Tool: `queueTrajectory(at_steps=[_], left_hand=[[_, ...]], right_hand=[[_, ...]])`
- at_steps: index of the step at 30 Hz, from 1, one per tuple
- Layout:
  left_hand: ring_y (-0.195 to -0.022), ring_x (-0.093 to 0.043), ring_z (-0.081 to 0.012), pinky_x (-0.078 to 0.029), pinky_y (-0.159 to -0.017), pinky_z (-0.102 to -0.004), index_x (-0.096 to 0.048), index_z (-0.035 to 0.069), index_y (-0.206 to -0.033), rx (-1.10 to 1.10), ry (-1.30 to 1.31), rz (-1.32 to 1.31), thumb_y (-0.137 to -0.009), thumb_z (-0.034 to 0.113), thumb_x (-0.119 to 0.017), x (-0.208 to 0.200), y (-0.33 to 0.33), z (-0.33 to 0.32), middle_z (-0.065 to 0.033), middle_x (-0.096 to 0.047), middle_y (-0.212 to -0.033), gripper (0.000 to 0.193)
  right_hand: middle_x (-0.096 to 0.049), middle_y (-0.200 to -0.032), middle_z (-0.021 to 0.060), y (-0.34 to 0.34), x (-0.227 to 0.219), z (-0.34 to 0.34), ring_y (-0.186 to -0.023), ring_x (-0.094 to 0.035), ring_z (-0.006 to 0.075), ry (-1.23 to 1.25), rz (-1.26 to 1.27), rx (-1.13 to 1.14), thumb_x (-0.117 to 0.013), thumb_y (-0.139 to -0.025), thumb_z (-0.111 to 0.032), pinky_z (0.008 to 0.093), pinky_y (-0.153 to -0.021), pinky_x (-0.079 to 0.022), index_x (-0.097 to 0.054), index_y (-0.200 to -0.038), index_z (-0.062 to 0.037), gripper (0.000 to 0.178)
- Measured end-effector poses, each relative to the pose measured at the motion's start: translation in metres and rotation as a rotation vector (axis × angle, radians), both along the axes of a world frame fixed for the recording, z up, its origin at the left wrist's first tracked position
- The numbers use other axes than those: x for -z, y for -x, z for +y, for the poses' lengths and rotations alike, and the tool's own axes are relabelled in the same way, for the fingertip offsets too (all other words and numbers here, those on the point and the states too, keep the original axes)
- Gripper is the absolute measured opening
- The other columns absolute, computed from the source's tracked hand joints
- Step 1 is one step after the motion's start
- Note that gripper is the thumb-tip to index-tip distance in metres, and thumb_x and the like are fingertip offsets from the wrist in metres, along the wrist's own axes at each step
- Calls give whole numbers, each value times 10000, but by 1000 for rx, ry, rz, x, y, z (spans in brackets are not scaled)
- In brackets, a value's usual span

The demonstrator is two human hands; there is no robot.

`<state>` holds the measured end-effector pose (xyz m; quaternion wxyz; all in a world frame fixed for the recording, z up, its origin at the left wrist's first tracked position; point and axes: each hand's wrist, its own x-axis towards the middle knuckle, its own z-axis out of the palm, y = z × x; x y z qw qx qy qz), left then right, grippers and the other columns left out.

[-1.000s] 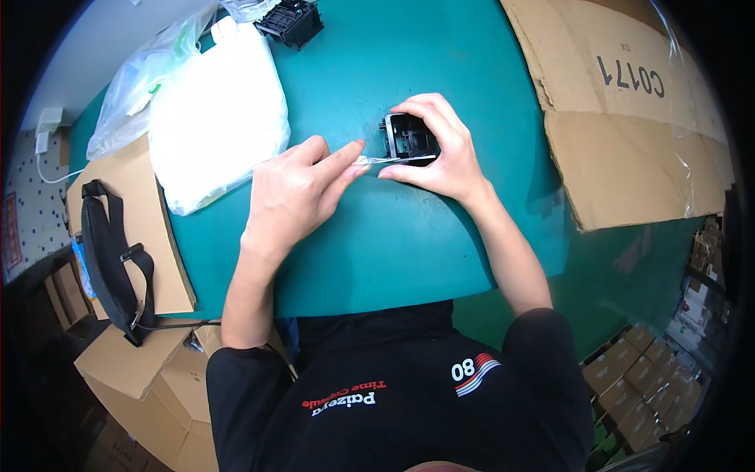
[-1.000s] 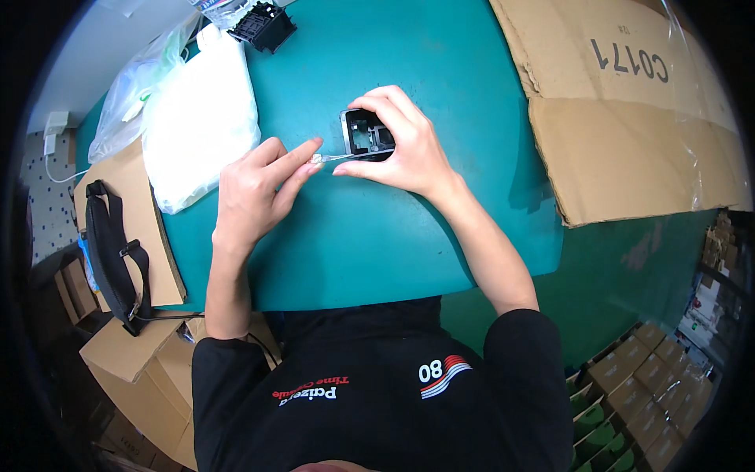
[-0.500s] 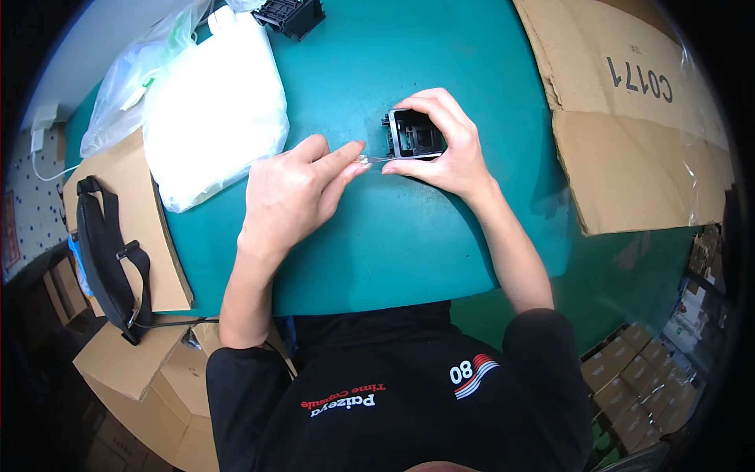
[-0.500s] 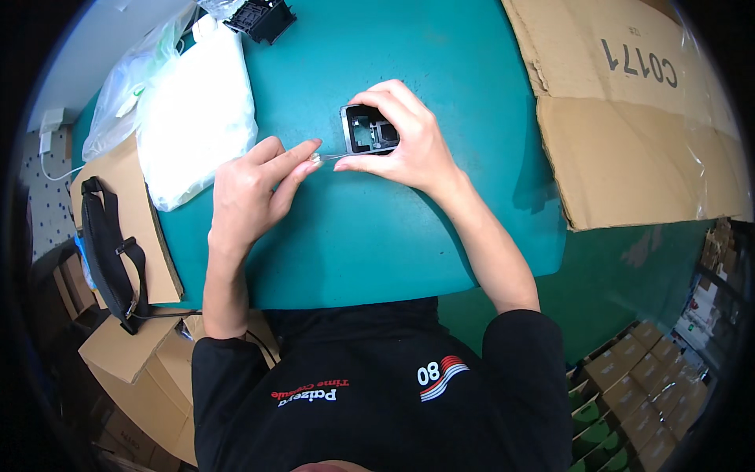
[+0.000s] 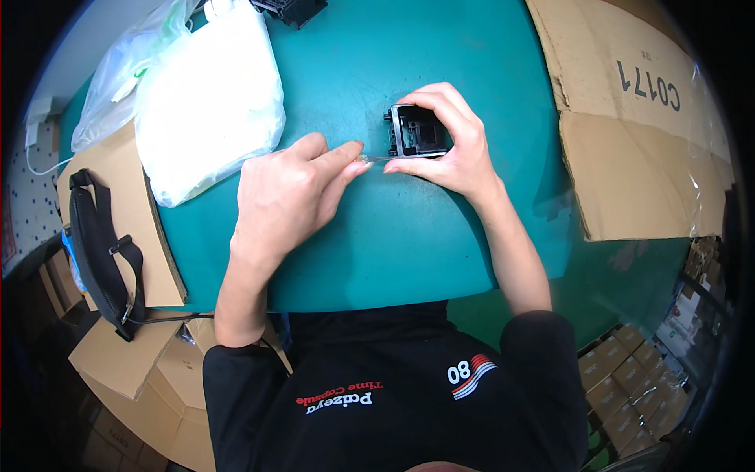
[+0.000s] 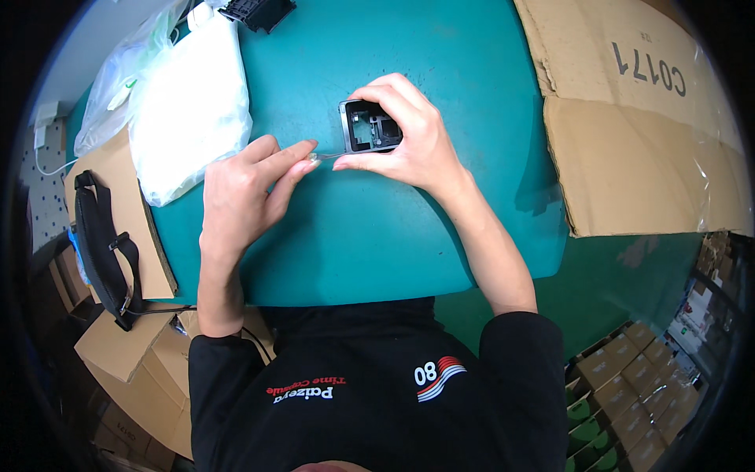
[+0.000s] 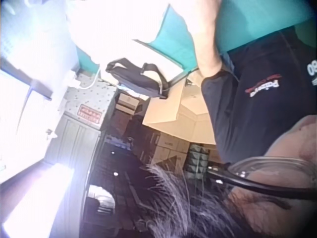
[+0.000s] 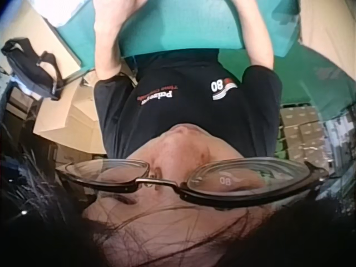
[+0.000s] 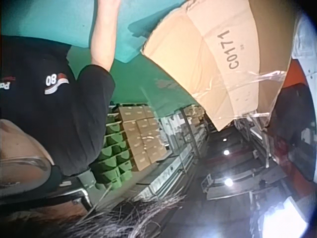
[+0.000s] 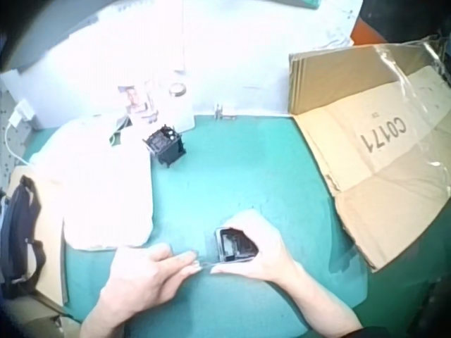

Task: The person uses a small metal tool to pry open and separate the casing of small black electronic components on a green workbench. They handle the components one by one, separating the halves and placing them on the table.

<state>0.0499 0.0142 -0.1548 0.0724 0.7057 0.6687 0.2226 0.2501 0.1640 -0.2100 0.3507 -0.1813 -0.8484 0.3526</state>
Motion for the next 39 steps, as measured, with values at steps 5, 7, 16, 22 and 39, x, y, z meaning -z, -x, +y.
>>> queueTrajectory(at_steps=[5, 7, 16, 22, 39], left_hand=[[-520, -552, -244, -437, -489, -387, -804, 171, -1068, -13, 15, 7, -935, 300, -769, -2, -5, 2, -47, -526, -682, 188], [-523, -557, -247, -442, -490, -384, -801, 169, -1058, -20, 26, 12, -939, 301, -766, -2, -7, 2, -48, -528, -683, 181], [-551, -643, -259, -497, -481, -385, -769, 217, -1011, -71, 10, 80, -961, 358, -724, 5, -11, 10, -36, -562, -706, 156], [-548, -643, -249, -491, -472, -379, -772, 226, -1007, -34, 1, 38, -958, 369, -727, 2, -12, 0, -27, -574, -715, 157], [-552, -642, -256, -494, -479, -384, -773, 205, -1002, -78, -24, 80, -959, 365, -724, 4, -9, 11, -43, -563, -708, 174]], right_hand=[[-685, -1063, 133, 0, 0, 1, -970, -679, 288, 3, -8, -5, -1021, -589, -312, 378, -838, -582, -695, -1129, -8, 700], [-684, -1070, 131, -1, 1, 0, -975, -679, 287, -1, -10, -3, -1021, -590, -312, 377, -839, -584, -695, -1138, -13, 704], [-683, -1105, 125, -3, 1, -1, -993, -684, 276, 21, -49, 1, -1018, -599, -310, 373, -858, -584, -700, -1166, -36, 705], [-686, -1102, 125, -3, 2, 2, -995, -685, 276, 9, -32, -3, -1016, -602, -304, 371, -864, -583, -700, -1154, -31, 693], [-689, -1062, 130, -1, -1, 0, -973, -675, 289, -11, -20, -7, -1010, -615, -325, 378, -849, -575, -693, -1130, -23, 675]])
